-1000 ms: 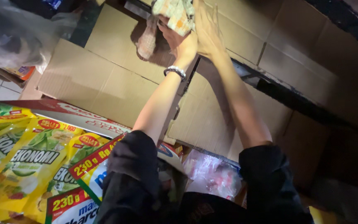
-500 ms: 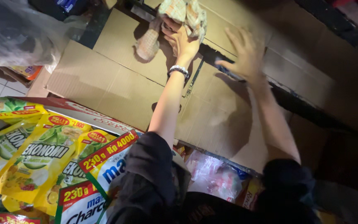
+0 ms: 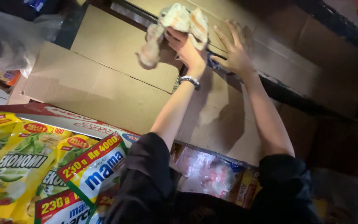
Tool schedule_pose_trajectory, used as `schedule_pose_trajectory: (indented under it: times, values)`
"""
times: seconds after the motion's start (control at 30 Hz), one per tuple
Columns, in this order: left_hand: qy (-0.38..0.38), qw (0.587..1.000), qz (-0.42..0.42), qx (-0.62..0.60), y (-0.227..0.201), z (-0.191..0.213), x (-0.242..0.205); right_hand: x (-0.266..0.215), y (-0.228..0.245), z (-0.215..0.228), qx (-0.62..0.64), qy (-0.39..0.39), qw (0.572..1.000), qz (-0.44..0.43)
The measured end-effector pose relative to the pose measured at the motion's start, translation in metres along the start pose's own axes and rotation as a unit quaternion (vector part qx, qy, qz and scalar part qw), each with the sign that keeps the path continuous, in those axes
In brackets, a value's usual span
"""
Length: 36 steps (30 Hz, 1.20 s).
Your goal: The person wipes a cardboard-covered shelf with a cloth. They move the cloth back and forth across the surface, occasionally adjusting their grip and the cloth's position. The person continues wiping different sections of the shelf throughout the clip.
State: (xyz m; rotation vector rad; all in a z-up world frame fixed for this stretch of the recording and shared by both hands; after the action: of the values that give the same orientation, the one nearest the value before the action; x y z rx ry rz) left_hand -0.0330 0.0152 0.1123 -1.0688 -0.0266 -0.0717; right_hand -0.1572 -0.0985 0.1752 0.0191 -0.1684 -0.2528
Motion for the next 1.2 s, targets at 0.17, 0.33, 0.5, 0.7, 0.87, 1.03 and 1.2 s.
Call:
schedule_pose_trajectory:
  times: [0.17, 0.33, 0.5, 0.7, 0.87, 1.03, 1.2]
  values:
    - [0.028, 0.998, -0.042, -0.048, 0.0, -0.001, -0.014, 0.001, -0.004, -0.007, 0.05, 0.001, 0.999, -0.006]
    - [0.025, 0.998, -0.052, -0.032, -0.006, 0.003, -0.006, 0.04, -0.009, -0.049, 0.044, 0.006, 0.993, -0.105]
    - [0.027, 0.997, -0.014, -0.069, -0.004, 0.007, -0.001, 0.067, 0.011, -0.057, 0.135, 0.007, 0.991, -0.026]
    - [0.036, 0.993, 0.06, -0.091, 0.022, -0.016, 0.01, 0.072, 0.025, -0.045, 0.052, 0.018, 0.998, -0.038]
    - [-0.06, 0.997, 0.024, -0.037, 0.071, -0.013, 0.091, 0.071, 0.043, -0.029, 0.077, 0.045, 0.996, -0.003]
    - [-0.114, 0.979, -0.142, 0.096, 0.094, 0.018, 0.162, 0.074, 0.053, -0.015, 0.106, 0.018, 0.994, 0.011]
    - [-0.041, 0.999, -0.017, -0.026, 0.069, 0.0, 0.102, 0.071, 0.048, -0.018, 0.127, -0.033, 0.991, 0.042]
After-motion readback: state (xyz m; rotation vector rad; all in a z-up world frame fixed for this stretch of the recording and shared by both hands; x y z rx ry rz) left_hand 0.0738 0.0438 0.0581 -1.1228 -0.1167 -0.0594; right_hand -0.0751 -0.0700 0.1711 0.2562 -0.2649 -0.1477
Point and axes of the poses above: each hand's wrist, its own x-axis towards the middle knuckle, its own z-axis out of the back of the hand, y = z × x, the point moved 7 cm from there along x, towards the middle knuckle, and after that the axes turned 3 degrees about x, right-handed, at the moved point
